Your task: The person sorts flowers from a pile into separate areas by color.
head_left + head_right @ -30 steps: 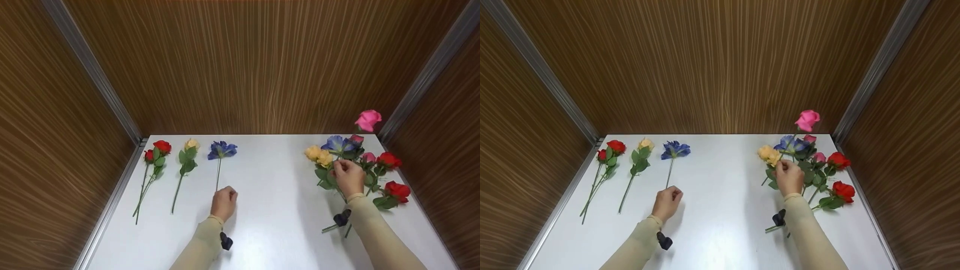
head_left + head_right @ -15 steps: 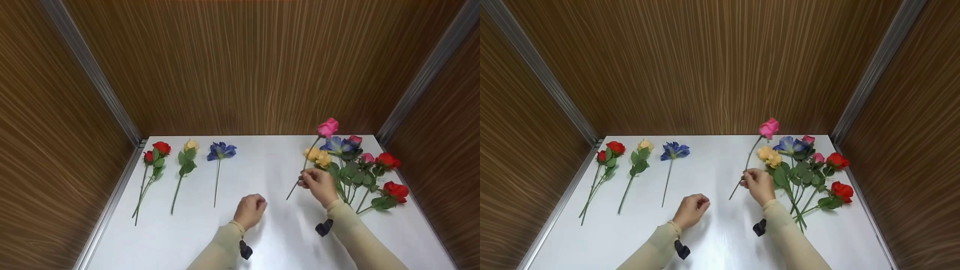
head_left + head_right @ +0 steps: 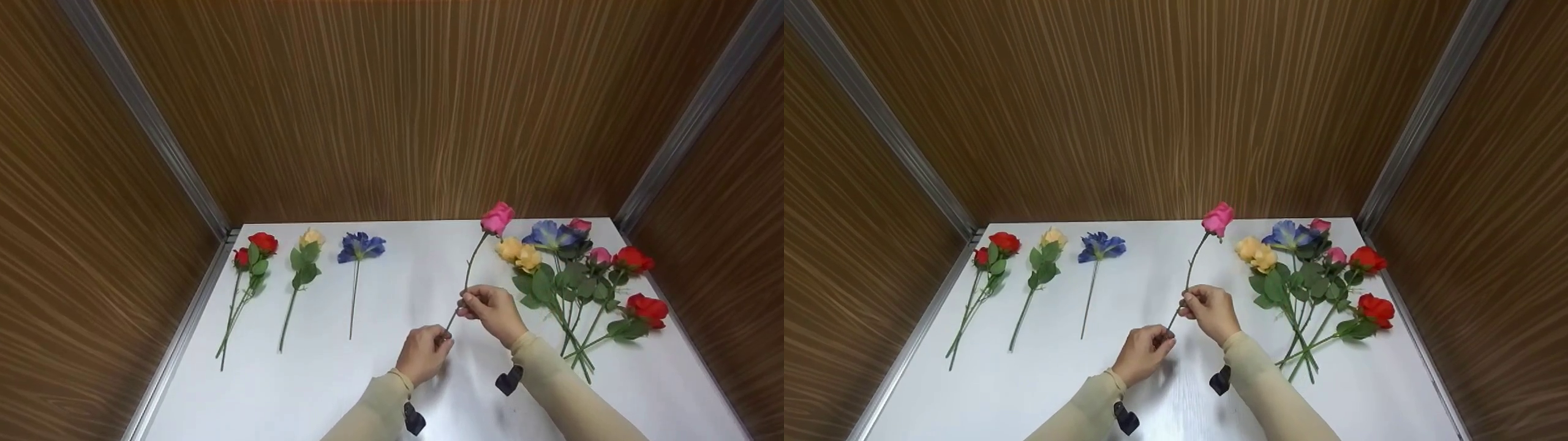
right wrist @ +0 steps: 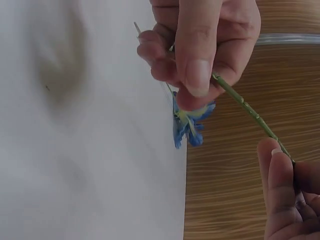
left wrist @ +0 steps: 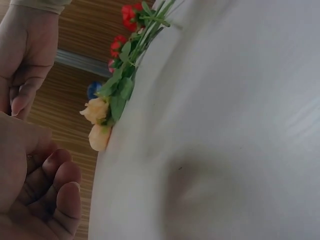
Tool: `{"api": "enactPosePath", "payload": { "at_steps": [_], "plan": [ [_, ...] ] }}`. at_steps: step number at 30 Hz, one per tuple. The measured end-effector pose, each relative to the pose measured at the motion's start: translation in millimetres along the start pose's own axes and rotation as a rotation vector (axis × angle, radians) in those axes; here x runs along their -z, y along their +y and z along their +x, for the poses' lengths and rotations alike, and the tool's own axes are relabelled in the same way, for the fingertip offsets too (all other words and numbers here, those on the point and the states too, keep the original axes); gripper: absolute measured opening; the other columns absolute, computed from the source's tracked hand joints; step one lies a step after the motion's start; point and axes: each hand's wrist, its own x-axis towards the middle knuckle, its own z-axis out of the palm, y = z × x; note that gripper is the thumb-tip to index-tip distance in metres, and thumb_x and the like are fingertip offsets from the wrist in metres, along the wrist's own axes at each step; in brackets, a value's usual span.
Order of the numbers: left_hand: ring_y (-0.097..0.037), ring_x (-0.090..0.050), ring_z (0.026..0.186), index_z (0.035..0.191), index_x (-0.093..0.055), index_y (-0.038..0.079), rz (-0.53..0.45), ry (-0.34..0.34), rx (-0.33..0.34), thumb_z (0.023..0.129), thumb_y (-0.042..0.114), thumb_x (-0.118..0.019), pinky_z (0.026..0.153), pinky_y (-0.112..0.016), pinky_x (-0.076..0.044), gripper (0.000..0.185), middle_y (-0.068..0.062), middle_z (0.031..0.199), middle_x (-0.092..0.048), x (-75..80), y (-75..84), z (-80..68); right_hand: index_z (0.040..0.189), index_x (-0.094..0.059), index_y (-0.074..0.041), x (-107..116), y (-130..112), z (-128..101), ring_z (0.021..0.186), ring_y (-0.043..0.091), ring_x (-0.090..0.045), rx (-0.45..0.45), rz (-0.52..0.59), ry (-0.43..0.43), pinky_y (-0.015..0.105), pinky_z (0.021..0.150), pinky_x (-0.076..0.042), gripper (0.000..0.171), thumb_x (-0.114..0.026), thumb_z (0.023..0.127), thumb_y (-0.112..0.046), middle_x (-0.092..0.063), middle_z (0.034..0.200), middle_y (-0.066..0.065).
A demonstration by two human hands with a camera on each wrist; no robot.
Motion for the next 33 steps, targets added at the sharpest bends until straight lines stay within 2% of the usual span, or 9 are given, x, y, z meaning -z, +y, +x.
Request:
{"api": "enactPosePath", "payload": {
  "at_steps": [5, 14, 17, 20, 24, 28, 33],
  "plan": [
    [-0.001, -0.048, 0.063, 0.087, -0.070, 0.016, 0.011, 0.041, -0.005, 0.093, 0.020, -0.065, 0.057, -0.019, -0.042, 0.009, 0.015, 0.070, -0.053, 0.8, -1.5, -2.9, 0.104, -0.065, 0.005, -5.3, 0.5, 0.6, 0.080, 0.022, -0.070, -0.010, 0.009, -0.014, 0.030, 0.072, -0.056, 0.017, -0.058, 0.096, -0.009, -0.068, 0.092, 0.020],
    [0.000, -0.049, 0.066, 0.094, -0.075, 0.007, 0.064, 0.138, -0.028, 0.089, 0.017, -0.068, 0.059, -0.018, -0.043, 0.012, 0.013, 0.072, -0.054, 2.3, -5.9, -6.4, 0.102, -0.066, 0.005, -6.0, 3.9, 0.9, 0.080, 0.025, -0.069, 0.026, -0.023, 0.004, 0.031, 0.072, -0.056, 0.015, -0.058, 0.096, -0.007, -0.068, 0.089, 0.018],
    [0.000, -0.049, 0.067, 0.095, -0.075, 0.007, 0.055, 0.139, -0.016, 0.088, 0.015, -0.070, 0.060, -0.018, -0.044, 0.012, 0.013, 0.073, -0.054, 2.6, -5.0, -6.1, 0.102, -0.066, 0.005, -7.0, 3.8, 1.2, 0.081, 0.026, -0.069, 0.012, -0.015, 0.001, 0.031, 0.073, -0.056, 0.015, -0.058, 0.095, -0.006, -0.068, 0.089, 0.019],
    [0.001, -0.049, 0.067, 0.095, -0.075, 0.009, 0.051, 0.140, -0.010, 0.086, 0.015, -0.072, 0.060, -0.018, -0.044, 0.011, 0.013, 0.073, -0.055, 3.2, -2.9, -4.9, 0.102, -0.066, 0.006, -8.8, -10.2, -3.7, 0.082, 0.029, -0.069, -0.003, -0.015, 0.004, 0.032, 0.073, -0.056, 0.014, -0.057, 0.096, -0.003, -0.067, 0.090, 0.022],
    [0.001, -0.051, 0.068, 0.094, -0.075, 0.011, 0.043, 0.132, 0.006, 0.086, 0.015, -0.072, 0.061, -0.018, -0.045, 0.009, 0.014, 0.074, -0.058, 4.9, -1.5, -3.3, 0.103, -0.067, 0.005, -10.0, -11.6, -2.6, 0.081, 0.027, -0.069, -0.019, -0.015, 0.020, 0.031, 0.073, -0.056, 0.014, -0.058, 0.095, -0.003, -0.068, 0.089, 0.019],
    [0.000, -0.052, 0.069, 0.094, -0.074, 0.011, 0.020, 0.128, 0.049, 0.088, 0.014, -0.071, 0.063, -0.020, -0.046, 0.008, 0.012, 0.076, -0.061, 6.0, -4.8, -2.4, 0.108, -0.067, 0.002, -4.7, 5.0, 1.9, 0.081, 0.023, -0.069, -0.031, -0.008, 0.034, 0.030, 0.073, -0.056, 0.018, -0.060, 0.094, -0.008, -0.068, 0.092, 0.015],
    [-0.001, -0.054, 0.069, 0.096, -0.073, 0.004, -0.016, 0.126, 0.111, 0.089, 0.012, -0.069, 0.062, -0.021, -0.048, 0.011, 0.009, 0.077, -0.063, 7.9, -16.6, 0.0, 0.115, -0.062, 0.003, 19.2, 17.9, -7.6, 0.088, 0.024, -0.068, -0.069, 0.003, 0.074, 0.031, 0.077, -0.055, 0.024, -0.059, 0.096, -0.012, -0.064, 0.105, 0.023]
  ]
}}
